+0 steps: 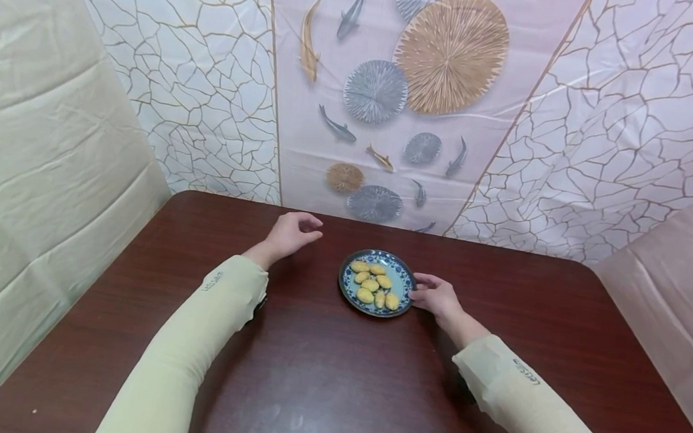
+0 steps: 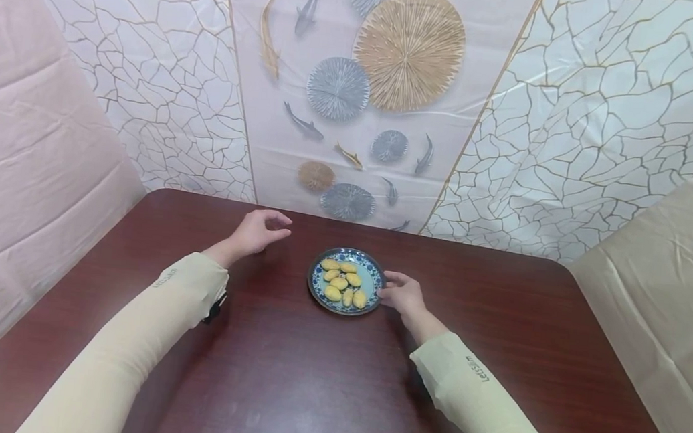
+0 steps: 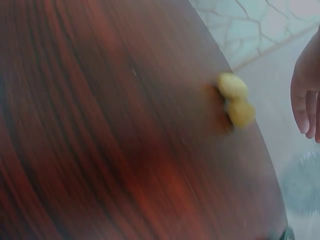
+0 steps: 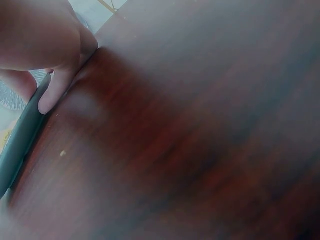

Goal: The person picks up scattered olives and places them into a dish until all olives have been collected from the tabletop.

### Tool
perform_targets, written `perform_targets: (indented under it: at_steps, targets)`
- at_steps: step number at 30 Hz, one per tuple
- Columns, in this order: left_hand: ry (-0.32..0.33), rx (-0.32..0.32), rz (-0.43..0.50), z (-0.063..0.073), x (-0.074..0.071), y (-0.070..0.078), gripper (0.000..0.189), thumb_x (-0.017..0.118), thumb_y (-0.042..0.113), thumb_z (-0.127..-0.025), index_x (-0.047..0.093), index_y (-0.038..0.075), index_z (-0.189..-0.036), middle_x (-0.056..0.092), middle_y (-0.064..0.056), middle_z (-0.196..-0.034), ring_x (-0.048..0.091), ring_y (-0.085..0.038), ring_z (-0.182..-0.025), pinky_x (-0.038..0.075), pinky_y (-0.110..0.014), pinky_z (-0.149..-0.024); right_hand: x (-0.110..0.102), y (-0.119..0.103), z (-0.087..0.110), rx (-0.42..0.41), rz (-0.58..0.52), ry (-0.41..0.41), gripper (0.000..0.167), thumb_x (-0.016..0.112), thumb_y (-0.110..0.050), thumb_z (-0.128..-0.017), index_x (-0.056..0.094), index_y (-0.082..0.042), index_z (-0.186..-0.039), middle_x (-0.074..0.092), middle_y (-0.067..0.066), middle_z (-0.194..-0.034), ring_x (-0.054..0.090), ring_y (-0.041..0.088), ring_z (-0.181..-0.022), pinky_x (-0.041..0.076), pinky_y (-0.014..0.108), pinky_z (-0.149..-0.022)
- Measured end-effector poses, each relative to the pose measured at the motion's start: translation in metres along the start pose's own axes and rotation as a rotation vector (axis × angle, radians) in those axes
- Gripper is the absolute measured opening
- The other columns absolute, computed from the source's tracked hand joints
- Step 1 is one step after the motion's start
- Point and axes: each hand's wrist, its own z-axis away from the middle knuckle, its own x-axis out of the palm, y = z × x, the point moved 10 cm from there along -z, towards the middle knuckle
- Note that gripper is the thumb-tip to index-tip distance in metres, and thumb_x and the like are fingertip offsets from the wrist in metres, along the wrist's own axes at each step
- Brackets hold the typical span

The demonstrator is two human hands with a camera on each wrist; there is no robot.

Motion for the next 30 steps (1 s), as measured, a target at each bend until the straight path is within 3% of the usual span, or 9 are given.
perform_targets:
  at_steps: [7, 13, 21, 30]
  targets:
    - [0.061, -0.093, 0.017, 0.002, -0.029, -0.031, 0.033, 0.061, 0.022, -0.091, 0.062, 0.002, -0.118, 0.063, -0.015, -0.119, 0.057, -0.029, -0.112, 0.045, -0.042, -0.095, -0.002, 0.0, 0.0, 0.011, 0.009, 0.008, 0.053, 0.057, 0.004, -0.088, 0.041, 0.0, -0.138, 0.049, 0.013, -0.11, 0.056, 0.009, -0.08, 0.054, 0.022, -0.073]
    - [0.078, -0.149, 0.015, 0.008, -0.043, -0.051, 0.033, 0.06, 0.02, -0.091, 0.061, 0.001, -0.118, 0.061, -0.019, -0.12, 0.055, -0.032, -0.113, 0.044, -0.044, -0.096, -0.001, 0.001, -0.001, 0.012, 0.009, 0.006, 0.054, 0.057, 0.004, -0.088, 0.041, 0.0, -0.138, 0.048, 0.015, -0.114, 0.057, 0.008, -0.08, 0.055, 0.024, -0.075]
    - [0.055, -0.208, -0.023, 0.014, -0.04, -0.074, 0.032, 0.057, 0.018, -0.093, 0.059, 0.001, -0.12, 0.057, -0.021, -0.124, 0.053, -0.033, -0.114, 0.044, -0.044, -0.095, -0.001, 0.002, -0.003, 0.016, 0.014, 0.009, 0.054, 0.057, 0.003, -0.088, 0.042, -0.002, -0.139, 0.048, 0.014, -0.114, 0.057, 0.007, -0.079, 0.055, 0.023, -0.075]
    - [-0.006, -0.239, -0.048, 0.022, -0.027, -0.087, 0.035, 0.057, 0.022, -0.093, 0.06, -0.001, -0.119, 0.059, -0.021, -0.122, 0.052, -0.033, -0.115, 0.041, -0.043, -0.099, 0.0, 0.001, -0.002, 0.002, 0.008, 0.005, 0.053, 0.056, 0.005, -0.088, 0.041, 0.001, -0.138, 0.047, 0.013, -0.11, 0.057, 0.005, -0.076, 0.054, 0.022, -0.073]
